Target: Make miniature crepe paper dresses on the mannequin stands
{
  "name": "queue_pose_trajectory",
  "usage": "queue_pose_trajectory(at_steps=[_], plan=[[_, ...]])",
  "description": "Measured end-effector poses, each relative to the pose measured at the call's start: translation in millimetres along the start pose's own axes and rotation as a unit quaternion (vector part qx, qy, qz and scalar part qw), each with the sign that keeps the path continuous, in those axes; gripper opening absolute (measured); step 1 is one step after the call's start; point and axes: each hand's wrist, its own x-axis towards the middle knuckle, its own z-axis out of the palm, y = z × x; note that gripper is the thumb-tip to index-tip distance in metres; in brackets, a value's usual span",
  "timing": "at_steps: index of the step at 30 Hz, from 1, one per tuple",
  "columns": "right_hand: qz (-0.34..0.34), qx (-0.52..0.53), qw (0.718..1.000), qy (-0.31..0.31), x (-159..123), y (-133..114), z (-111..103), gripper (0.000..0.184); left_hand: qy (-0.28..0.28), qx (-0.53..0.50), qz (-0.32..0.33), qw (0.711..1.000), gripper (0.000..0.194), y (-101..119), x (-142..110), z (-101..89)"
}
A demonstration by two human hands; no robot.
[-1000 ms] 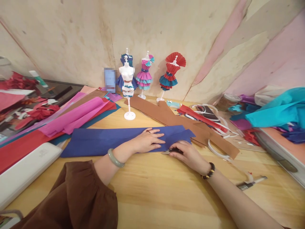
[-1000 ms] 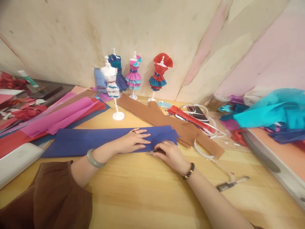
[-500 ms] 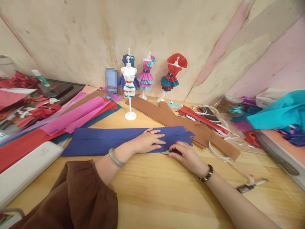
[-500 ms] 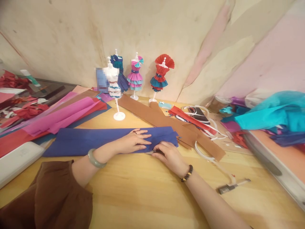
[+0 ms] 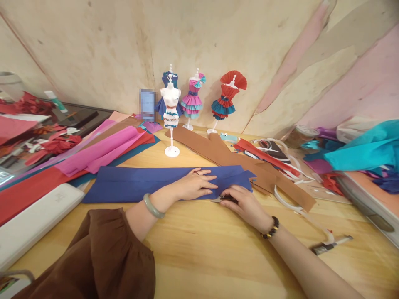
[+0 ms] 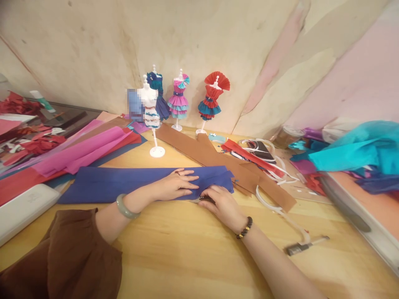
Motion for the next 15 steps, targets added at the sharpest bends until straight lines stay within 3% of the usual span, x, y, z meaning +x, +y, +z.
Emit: queue_pose_trajectory(at_steps=[15], plan=[[-0.004, 0.011, 1.0, -0.001, -0.4, 1.7, 0.6, 0.025, -0.001, 0.003, 0.006, 1.0, 0.032, 0.1, -0.6, -0.9]])
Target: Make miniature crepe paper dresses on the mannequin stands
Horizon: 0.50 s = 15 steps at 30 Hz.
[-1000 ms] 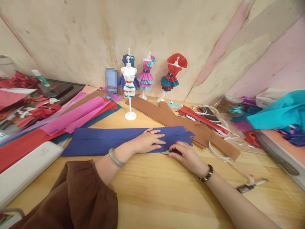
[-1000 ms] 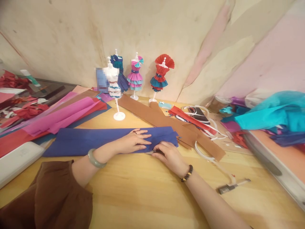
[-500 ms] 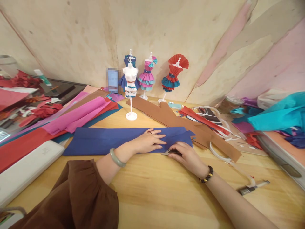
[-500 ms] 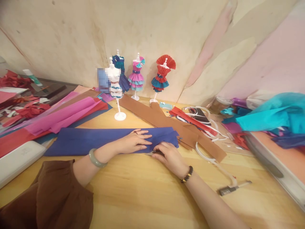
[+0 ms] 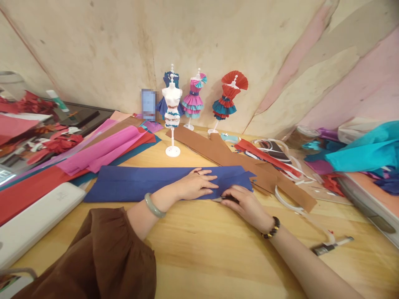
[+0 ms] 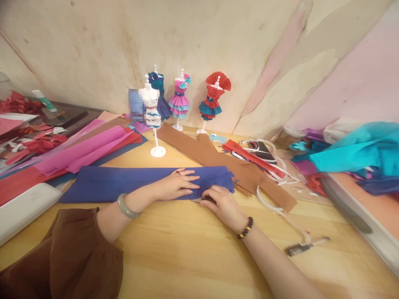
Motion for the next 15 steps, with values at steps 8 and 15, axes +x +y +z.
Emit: queue_pose_trajectory(at_steps=[8, 15], plan=[[0.005, 0.006, 1.0, -0.005, -0.4, -0.2, -2.3, 0.026, 0.003, 0.003, 0.003, 1.0, 0.031, -1.4, 0.2, 0.6], [0.0, 0.003, 1.0, 0.0, -0.5, -1.4, -3.4, 0.021, -0.008, 0.003, -0.007, 1.0, 0.033, 1.6, 0.5, -0.9]])
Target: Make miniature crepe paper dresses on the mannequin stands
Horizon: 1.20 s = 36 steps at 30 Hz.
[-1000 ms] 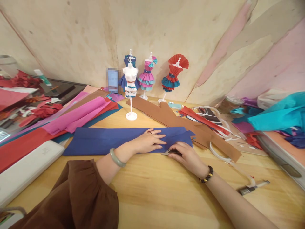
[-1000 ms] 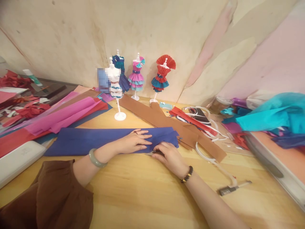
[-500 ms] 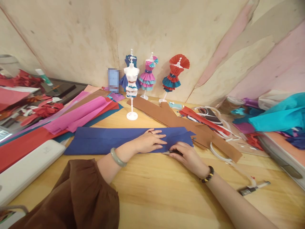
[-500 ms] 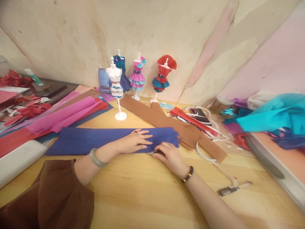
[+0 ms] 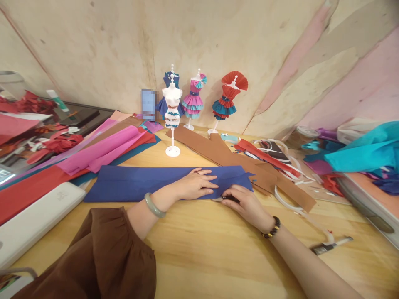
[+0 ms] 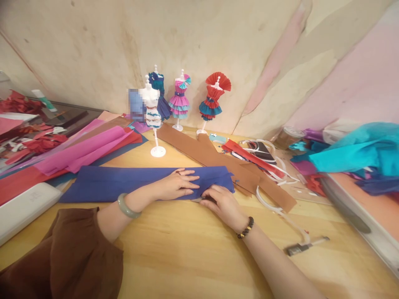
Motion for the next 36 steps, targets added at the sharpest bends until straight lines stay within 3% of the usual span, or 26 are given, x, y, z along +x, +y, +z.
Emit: queue_pose_trajectory(at_steps=[36], plan=[[-0.013, 0.006, 1.0, 0.011, 3.0, -4.2, 5.3, 0.014, 0.007, -0.001, 0.003, 1.0, 0.031, -0.8, -0.4, 0.0]])
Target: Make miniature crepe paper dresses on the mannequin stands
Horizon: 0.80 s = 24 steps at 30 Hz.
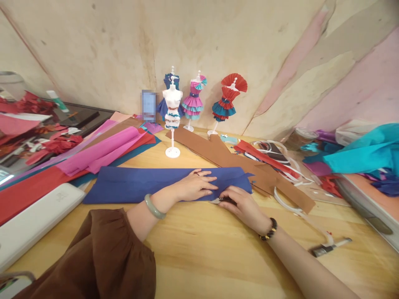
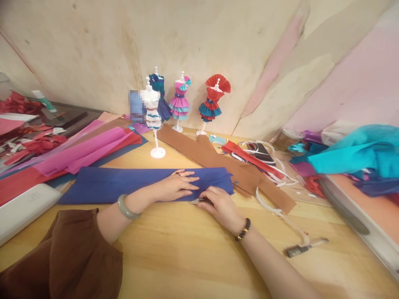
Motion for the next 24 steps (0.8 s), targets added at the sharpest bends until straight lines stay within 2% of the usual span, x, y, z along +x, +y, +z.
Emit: queue_pose_trajectory(at_steps=[10, 19, 24], plan=[[0.003, 0.011, 1.0, -0.006, -0.8, -1.9, 0.0, 0.016, -0.007, 0.0, -0.003, 1.0, 0.032, 2.6, -0.1, -2.6], [0.026, 0.023, 0.999, -0.009, -6.3, 5.3, -11.5, 0.019, -0.002, -0.005, -0.007, 1.0, 0.031, 1.6, -0.4, -1.2], [0.016, 0.011, 1.0, 0.002, -4.1, 3.2, -8.6, 0.019, 0.0, -0.003, -0.003, 1.0, 0.031, 0.1, -0.5, 0.3]])
